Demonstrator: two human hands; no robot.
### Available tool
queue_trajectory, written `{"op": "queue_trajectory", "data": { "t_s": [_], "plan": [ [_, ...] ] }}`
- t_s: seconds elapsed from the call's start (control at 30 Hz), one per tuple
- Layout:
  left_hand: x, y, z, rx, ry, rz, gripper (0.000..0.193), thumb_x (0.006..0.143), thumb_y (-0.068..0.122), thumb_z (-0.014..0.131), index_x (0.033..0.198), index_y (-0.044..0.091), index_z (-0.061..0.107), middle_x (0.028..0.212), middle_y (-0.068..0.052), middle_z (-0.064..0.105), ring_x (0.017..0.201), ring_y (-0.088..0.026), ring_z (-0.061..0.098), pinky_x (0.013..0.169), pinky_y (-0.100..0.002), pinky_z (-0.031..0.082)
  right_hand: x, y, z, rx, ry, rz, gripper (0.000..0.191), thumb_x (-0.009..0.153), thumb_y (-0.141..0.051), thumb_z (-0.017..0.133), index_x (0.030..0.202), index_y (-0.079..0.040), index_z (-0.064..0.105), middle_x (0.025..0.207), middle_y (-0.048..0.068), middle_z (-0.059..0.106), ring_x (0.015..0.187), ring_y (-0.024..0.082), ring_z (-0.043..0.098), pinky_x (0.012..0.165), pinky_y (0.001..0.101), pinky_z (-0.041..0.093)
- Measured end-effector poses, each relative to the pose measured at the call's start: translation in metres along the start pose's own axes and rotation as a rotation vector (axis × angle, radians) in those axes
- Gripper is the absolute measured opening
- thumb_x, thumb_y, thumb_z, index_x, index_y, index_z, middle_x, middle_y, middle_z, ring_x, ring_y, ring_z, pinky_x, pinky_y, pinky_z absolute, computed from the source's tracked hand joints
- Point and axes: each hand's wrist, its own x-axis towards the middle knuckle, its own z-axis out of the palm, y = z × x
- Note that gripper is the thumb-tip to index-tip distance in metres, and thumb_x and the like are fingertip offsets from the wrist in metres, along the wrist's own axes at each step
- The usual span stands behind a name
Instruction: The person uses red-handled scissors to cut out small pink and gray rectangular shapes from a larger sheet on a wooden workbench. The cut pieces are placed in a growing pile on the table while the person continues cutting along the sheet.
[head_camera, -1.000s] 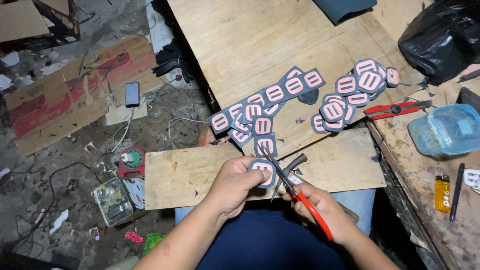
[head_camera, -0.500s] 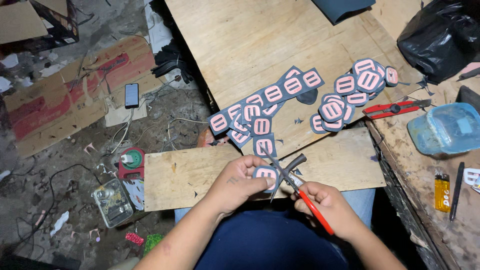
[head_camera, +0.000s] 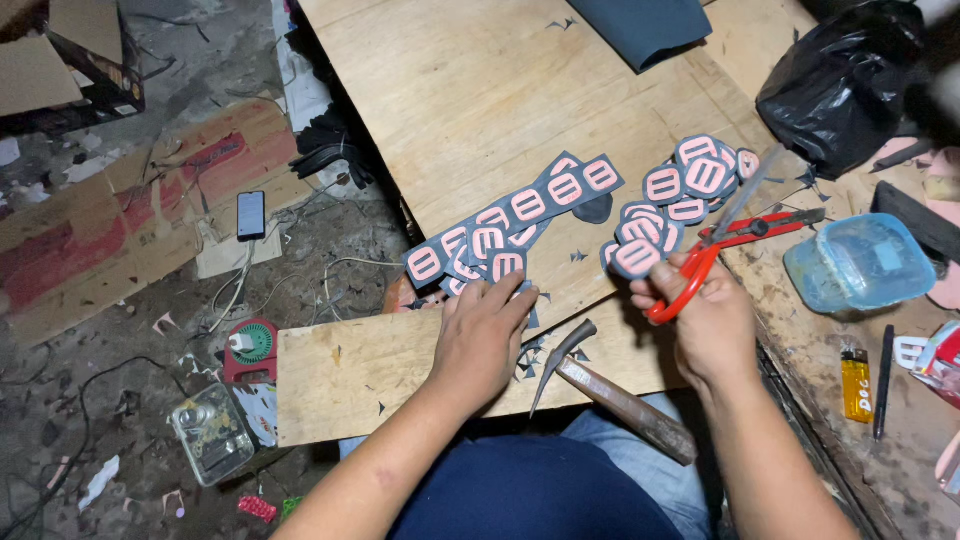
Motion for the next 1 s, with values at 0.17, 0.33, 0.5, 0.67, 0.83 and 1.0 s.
{"op": "queue_trajectory", "data": {
  "t_s": [0.17,0.33,0.5,0.67,0.83,1.0],
  "plan": [
    [0.0,0.001,-0.004,0.067,-0.037,0.06,0.042,0.079,0.007,0.07,0.122,0.006,0.069,0.131,-0.009,0.064,0.111,-0.03,0.056,0.095,-0.045,0.04,-0.004,0.002,-0.013,-0.052,0.001,0.065,0.02,0.097,-0.013,0.067,0.109,0.002,0.06,0.098,0.014,0.073,0.078,0.018,0.071,0.068,0.0287,0.059],
    [-0.007,-0.003,-0.006,-0.027,-0.039,0.012,0.035,0.083,0.006,0.07,0.118,0.008,0.069,0.119,-0.006,0.065,0.111,-0.029,0.057,0.096,-0.044,0.039,-0.032,0.034,-0.005,-0.158,-0.041,0.183,0.031,0.089,-0.009,0.07,0.115,0.002,0.057,0.094,0.016,0.074,0.077,0.019,0.072,0.064,0.0296,0.058],
    [-0.009,-0.005,-0.008,-0.063,0.014,0.105,0.032,0.083,0.003,0.07,0.114,0.006,0.068,0.112,-0.011,0.061,0.112,-0.032,0.057,0.097,-0.045,0.044,-0.045,0.041,0.003,-0.145,-0.105,0.197,0.033,0.088,-0.008,0.069,0.117,0.002,0.057,0.094,0.015,0.075,0.073,0.018,0.071,0.061,0.0286,0.056],
    [-0.014,-0.005,-0.002,-0.28,0.023,-0.104,0.044,0.079,-0.005,0.07,0.122,0.003,0.065,0.118,-0.018,0.056,0.111,-0.033,0.058,0.091,-0.039,0.053,-0.057,0.049,0.012,-0.188,-0.275,0.206,0.034,0.087,-0.01,0.072,0.116,0.002,0.06,0.091,0.011,0.073,0.073,0.016,0.07,0.061,0.027,0.054],
    [-0.013,-0.008,-0.002,-0.811,0.053,-0.545,0.059,0.08,-0.001,0.072,0.135,0.002,0.052,0.122,-0.011,0.064,0.11,-0.019,0.064,0.093,-0.03,0.053,-0.065,0.059,0.014,-0.22,-0.367,0.377,0.029,0.094,-0.021,0.065,0.113,0.001,0.062,0.088,0.013,0.075,0.062,0.019,0.063,0.057,0.0288,0.051],
    [-0.01,-0.003,-0.007,-1.343,0.102,-0.844,0.03,0.09,0.002,0.067,0.119,-0.002,0.065,0.103,-0.008,0.075,0.089,-0.014,0.069,0.081,-0.027,0.056,-0.079,0.065,0.019,-0.208,-0.593,0.259,0.037,0.098,-0.027,0.056,0.124,-0.002,0.056,0.102,0.011,0.071,0.088,0.016,0.07,0.079,0.0302,0.058]
  ]
}}
